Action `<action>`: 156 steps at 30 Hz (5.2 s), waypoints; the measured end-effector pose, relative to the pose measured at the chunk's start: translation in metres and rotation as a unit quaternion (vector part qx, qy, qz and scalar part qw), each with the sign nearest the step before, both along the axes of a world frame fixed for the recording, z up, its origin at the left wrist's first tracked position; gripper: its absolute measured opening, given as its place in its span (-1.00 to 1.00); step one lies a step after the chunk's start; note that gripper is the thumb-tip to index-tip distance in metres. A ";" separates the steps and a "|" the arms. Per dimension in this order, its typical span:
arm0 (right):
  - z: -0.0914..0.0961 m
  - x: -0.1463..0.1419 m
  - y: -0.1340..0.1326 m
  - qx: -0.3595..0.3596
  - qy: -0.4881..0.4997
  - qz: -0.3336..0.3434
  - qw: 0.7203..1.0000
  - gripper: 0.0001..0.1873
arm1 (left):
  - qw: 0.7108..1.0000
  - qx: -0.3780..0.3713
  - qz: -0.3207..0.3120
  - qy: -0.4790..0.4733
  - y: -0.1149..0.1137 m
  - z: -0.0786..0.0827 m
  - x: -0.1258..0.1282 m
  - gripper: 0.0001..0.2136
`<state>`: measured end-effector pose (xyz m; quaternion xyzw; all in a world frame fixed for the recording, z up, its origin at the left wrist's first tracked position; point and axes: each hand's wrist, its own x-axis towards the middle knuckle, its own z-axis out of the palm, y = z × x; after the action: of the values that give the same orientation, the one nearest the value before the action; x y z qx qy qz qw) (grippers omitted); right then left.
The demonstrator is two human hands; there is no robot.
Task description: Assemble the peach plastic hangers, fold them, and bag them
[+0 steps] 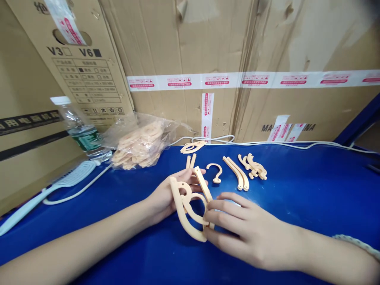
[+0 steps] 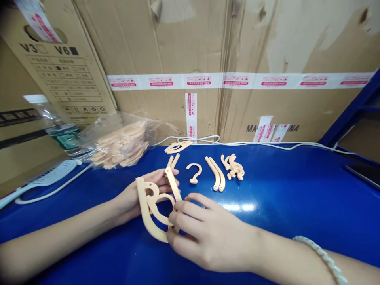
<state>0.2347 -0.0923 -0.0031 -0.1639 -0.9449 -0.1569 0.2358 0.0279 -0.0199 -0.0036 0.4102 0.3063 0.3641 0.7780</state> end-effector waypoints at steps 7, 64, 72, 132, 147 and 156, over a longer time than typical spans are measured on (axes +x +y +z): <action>-0.003 -0.001 0.005 -0.018 0.005 -0.025 1.000 -0.74 | 0.997 -0.048 0.049 -0.027 -0.006 0.008 0.002 -0.32; -0.002 0.011 0.015 0.034 -0.018 -0.181 0.983 -0.61 | 0.980 0.157 0.052 0.107 -0.016 -0.009 0.005 -0.58; 0.004 0.013 0.014 0.054 -0.022 -0.155 0.986 -0.59 | 0.985 0.137 0.045 0.098 -0.016 -0.006 0.006 -0.56; 0.016 0.025 0.020 -0.013 0.024 -0.059 0.998 -0.76 | 0.967 0.200 -0.025 0.158 -0.015 -0.012 0.006 -0.67; 0.017 0.021 0.009 -0.437 0.191 -0.048 0.878 -0.47 | 0.912 0.311 -0.026 0.266 -0.025 -0.005 0.002 -0.71; 0.011 0.023 0.020 -0.661 0.331 -0.008 0.673 -0.60 | 0.858 0.402 0.010 0.319 -0.028 -0.002 0.002 -0.73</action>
<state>0.2581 -0.0723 0.0084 -0.3259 -0.6604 0.5715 0.3620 0.0299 -0.0479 -0.0054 0.7778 0.3689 0.3122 0.4018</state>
